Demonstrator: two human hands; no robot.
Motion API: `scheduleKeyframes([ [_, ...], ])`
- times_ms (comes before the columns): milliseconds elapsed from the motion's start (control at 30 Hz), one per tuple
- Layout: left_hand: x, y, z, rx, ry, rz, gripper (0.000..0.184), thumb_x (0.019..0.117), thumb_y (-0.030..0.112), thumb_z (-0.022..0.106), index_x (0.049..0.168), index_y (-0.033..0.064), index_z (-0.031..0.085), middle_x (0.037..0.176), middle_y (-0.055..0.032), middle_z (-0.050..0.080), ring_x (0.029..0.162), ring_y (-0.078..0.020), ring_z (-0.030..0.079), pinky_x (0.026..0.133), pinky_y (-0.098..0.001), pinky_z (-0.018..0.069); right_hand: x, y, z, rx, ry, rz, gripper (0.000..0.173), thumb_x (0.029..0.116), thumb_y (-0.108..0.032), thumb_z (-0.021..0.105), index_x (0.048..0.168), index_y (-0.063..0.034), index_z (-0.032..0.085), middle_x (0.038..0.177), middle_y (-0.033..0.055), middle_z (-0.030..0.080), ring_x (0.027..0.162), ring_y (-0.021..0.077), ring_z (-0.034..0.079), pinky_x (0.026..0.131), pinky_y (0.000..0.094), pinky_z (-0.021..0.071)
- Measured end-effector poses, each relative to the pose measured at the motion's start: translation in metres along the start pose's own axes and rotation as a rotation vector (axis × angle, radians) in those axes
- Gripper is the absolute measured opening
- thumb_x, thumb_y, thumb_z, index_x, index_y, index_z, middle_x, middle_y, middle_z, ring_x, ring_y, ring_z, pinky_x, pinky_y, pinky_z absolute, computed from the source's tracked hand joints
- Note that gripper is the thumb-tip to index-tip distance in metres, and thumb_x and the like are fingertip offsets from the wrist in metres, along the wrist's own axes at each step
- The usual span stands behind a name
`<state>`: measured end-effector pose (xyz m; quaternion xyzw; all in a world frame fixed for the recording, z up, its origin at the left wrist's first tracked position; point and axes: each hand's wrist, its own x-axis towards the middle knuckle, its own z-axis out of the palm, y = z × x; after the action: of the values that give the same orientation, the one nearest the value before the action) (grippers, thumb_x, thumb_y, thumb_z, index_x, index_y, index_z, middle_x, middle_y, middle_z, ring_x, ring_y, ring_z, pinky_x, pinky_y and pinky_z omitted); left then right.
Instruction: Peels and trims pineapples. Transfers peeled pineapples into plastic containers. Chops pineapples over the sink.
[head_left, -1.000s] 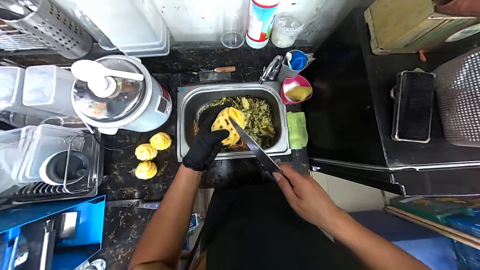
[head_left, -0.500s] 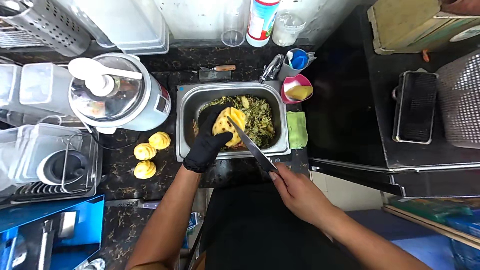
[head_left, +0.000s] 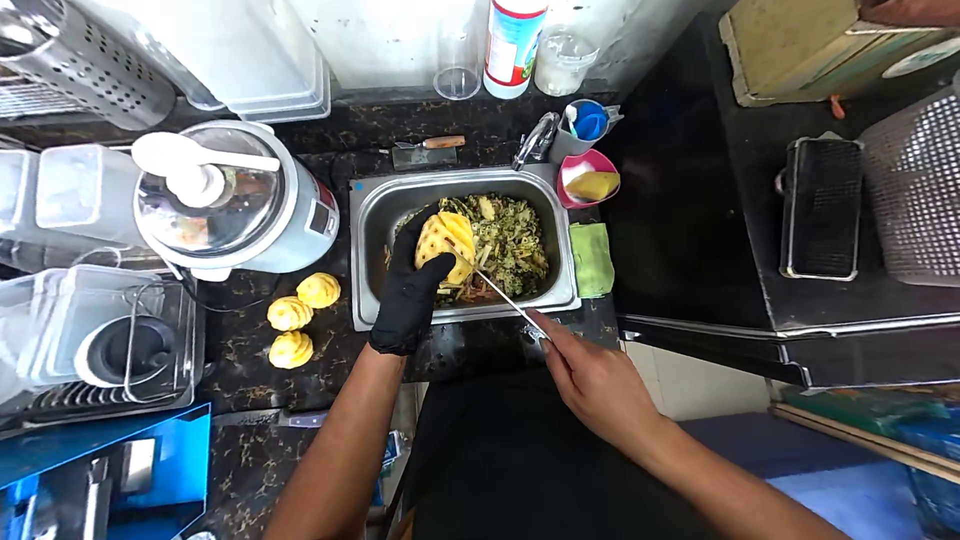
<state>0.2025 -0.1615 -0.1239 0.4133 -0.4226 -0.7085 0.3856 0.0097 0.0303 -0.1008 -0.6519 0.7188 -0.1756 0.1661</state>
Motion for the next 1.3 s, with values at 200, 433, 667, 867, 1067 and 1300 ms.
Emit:
scheduleKeyframes([
  [200, 0.001, -0.002, 0.002, 0.046, 0.022, 0.032, 0.069, 0.0872, 0.009, 0.068, 0.152, 0.0167, 0.044, 0.137, -0.013, 0.06, 0.118, -0.0257, 0.064, 0.095, -0.0449, 0.0583, -0.001, 0.001, 0.002, -0.034, 0.013, -0.011, 0.043, 0.1063, -0.024, 0.044, 0.146, -0.02, 0.06, 0.07, 0.0015, 0.066, 0.053, 0.0181, 0.06, 0.046, 0.0379, 0.0489],
  [433, -0.009, -0.012, 0.011, 0.017, 0.002, 0.016, 0.069, 0.0869, 0.009, 0.07, 0.15, 0.0189, 0.045, 0.139, -0.0107, 0.058, 0.12, -0.0245, 0.063, 0.094, -0.0434, 0.0584, 0.001, -0.004, 0.01, -0.107, 0.022, 0.029, 0.045, 0.1047, -0.022, 0.045, 0.148, -0.021, 0.059, 0.071, 0.0035, 0.066, 0.053, 0.021, 0.062, 0.045, 0.0387, 0.0502],
  [667, -0.02, -0.023, 0.023, -0.008, -0.045, -0.033, 0.067, 0.09, 0.006, 0.067, 0.152, 0.017, 0.041, 0.134, -0.0116, 0.06, 0.114, -0.0234, 0.065, 0.093, -0.0423, 0.0588, 0.011, 0.0, 0.017, -0.075, -0.033, 0.051, 0.045, 0.1061, -0.022, 0.043, 0.149, -0.022, 0.056, 0.076, 0.005, 0.069, 0.058, 0.0231, 0.066, 0.049, 0.0415, 0.0537],
  [867, -0.003, 0.001, -0.008, -0.186, -0.143, -0.121, 0.058, 0.0967, 0.027, 0.061, 0.152, 0.0252, 0.043, 0.137, -0.008, 0.06, 0.115, -0.0211, 0.064, 0.092, -0.0408, 0.059, 0.006, 0.016, 0.0, 0.014, 0.033, 0.098, 0.043, 0.1077, -0.025, 0.042, 0.147, -0.0178, 0.058, 0.076, 0.0054, 0.07, 0.057, 0.0224, 0.065, 0.05, 0.0437, 0.0541],
  [1067, 0.013, -0.025, -0.034, -0.241, -0.14, -0.144, 0.056, 0.0907, 0.03, 0.063, 0.145, 0.023, 0.049, 0.124, -0.0086, 0.066, 0.104, -0.0199, 0.069, 0.085, -0.0399, 0.0611, -0.003, 0.027, 0.0, 0.191, -0.113, 0.133, 0.044, 0.1109, -0.04, 0.036, 0.139, -0.0176, 0.061, 0.072, 0.0033, 0.066, 0.059, 0.0204, 0.064, 0.053, 0.0446, 0.0542],
  [1300, 0.006, -0.011, -0.013, 0.016, -0.108, -0.031, 0.059, 0.0853, 0.018, 0.067, 0.143, 0.0144, 0.056, 0.124, -0.0098, 0.067, 0.102, -0.0184, 0.069, 0.085, -0.0364, 0.0608, -0.001, 0.004, -0.014, 0.237, -0.11, 0.047, 0.037, 0.1104, -0.035, 0.04, 0.131, -0.0153, 0.063, 0.067, 0.0002, 0.06, 0.054, 0.0162, 0.059, 0.049, 0.038, 0.0505],
])
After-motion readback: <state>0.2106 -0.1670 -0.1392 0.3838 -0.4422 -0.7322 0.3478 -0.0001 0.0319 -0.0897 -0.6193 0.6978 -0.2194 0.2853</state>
